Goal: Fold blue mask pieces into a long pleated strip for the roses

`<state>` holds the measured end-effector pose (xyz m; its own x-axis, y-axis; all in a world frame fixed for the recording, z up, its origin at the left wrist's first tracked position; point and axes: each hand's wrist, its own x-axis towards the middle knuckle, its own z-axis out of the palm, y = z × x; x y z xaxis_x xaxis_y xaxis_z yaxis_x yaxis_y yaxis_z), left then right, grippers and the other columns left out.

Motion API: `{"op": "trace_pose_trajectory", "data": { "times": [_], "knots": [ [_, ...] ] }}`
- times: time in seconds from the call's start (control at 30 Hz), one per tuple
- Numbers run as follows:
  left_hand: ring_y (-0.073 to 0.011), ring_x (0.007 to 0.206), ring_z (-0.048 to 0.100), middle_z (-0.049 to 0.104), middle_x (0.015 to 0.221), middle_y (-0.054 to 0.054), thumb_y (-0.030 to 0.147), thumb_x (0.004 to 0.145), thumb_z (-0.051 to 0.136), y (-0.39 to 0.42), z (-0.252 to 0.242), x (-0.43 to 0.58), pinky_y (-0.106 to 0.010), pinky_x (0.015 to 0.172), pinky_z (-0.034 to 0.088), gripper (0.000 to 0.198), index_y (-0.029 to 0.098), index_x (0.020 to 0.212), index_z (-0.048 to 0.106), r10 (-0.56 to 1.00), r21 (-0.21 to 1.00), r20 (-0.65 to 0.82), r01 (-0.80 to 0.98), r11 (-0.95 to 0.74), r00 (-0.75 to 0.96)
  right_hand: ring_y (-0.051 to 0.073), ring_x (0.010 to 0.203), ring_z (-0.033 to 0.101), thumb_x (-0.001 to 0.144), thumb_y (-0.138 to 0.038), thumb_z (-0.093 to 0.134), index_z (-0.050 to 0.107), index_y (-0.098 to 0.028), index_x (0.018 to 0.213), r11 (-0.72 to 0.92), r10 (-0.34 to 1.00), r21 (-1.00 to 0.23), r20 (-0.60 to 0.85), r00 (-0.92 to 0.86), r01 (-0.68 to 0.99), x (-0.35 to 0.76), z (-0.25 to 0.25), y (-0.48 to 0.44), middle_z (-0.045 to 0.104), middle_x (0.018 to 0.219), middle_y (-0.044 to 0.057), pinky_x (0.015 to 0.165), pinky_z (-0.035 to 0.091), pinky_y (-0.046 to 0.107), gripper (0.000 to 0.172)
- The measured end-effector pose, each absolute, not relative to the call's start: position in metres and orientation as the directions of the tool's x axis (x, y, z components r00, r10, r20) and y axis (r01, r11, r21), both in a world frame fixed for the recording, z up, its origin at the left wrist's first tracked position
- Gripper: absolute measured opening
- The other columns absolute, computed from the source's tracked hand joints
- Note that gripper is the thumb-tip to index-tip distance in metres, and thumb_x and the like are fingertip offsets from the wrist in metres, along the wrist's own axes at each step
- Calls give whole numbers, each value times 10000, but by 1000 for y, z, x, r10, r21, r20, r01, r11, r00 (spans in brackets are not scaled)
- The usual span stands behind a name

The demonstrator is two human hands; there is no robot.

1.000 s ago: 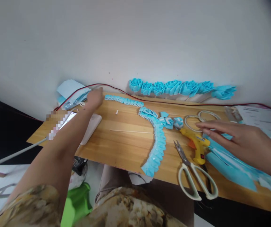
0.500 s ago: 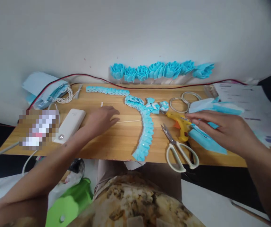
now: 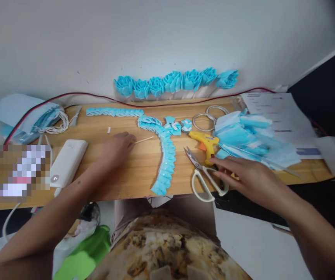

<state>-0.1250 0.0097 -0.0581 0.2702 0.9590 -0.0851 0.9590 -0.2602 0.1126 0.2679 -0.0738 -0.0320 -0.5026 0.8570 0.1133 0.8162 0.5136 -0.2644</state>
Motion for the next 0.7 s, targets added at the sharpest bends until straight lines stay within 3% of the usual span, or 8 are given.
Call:
{"op": "trace_pose_trajectory", "data": {
  "times": [0.2,0.33,0.43,0.57,0.7],
  "knots": [
    [-290,1062,659,705,1169,-121,358,1006,420,7,-58,-118,-386,893,515,369,206,1214,686,914,161,85,900,-405,397,232,711,695,981,-378,586,621,-235,1397,518,852,-40,111,-511,854,245,-51,-102,720,845,57,546,452,316,441],
    [-288,1096,660,722,1188,-114,353,1006,457,12,-45,-110,-394,927,516,350,208,1216,697,887,212,137,862,-461,441,252,725,703,1022,-383,516,665,-191,1305,497,846,46,197,-495,867,240,-51,-103,720,842,75,543,451,344,373],
    [-291,1065,668,736,1126,-117,337,993,496,23,-41,-113,-394,912,516,317,192,1165,719,914,206,144,892,-402,378,246,757,720,1043,-367,483,696,-170,1220,489,839,36,251,-482,871,244,-47,-96,741,916,96,563,472,342,340],
    [-282,1044,675,739,1114,-109,362,986,527,30,-53,-113,-376,891,516,293,192,1132,717,917,205,59,894,-398,394,223,768,729,1055,-336,457,690,-195,1260,471,852,-52,284,-439,880,244,-48,-81,753,936,78,618,514,332,341],
    [-272,1014,673,725,1070,-121,266,983,480,28,-66,-108,-359,857,510,251,179,1061,702,921,103,-6,917,-386,389,235,854,752,1045,-296,466,723,-193,1183,479,838,-127,358,-410,868,234,-54,-66,774,1000,92,698,561,343,309]
  ]
}}
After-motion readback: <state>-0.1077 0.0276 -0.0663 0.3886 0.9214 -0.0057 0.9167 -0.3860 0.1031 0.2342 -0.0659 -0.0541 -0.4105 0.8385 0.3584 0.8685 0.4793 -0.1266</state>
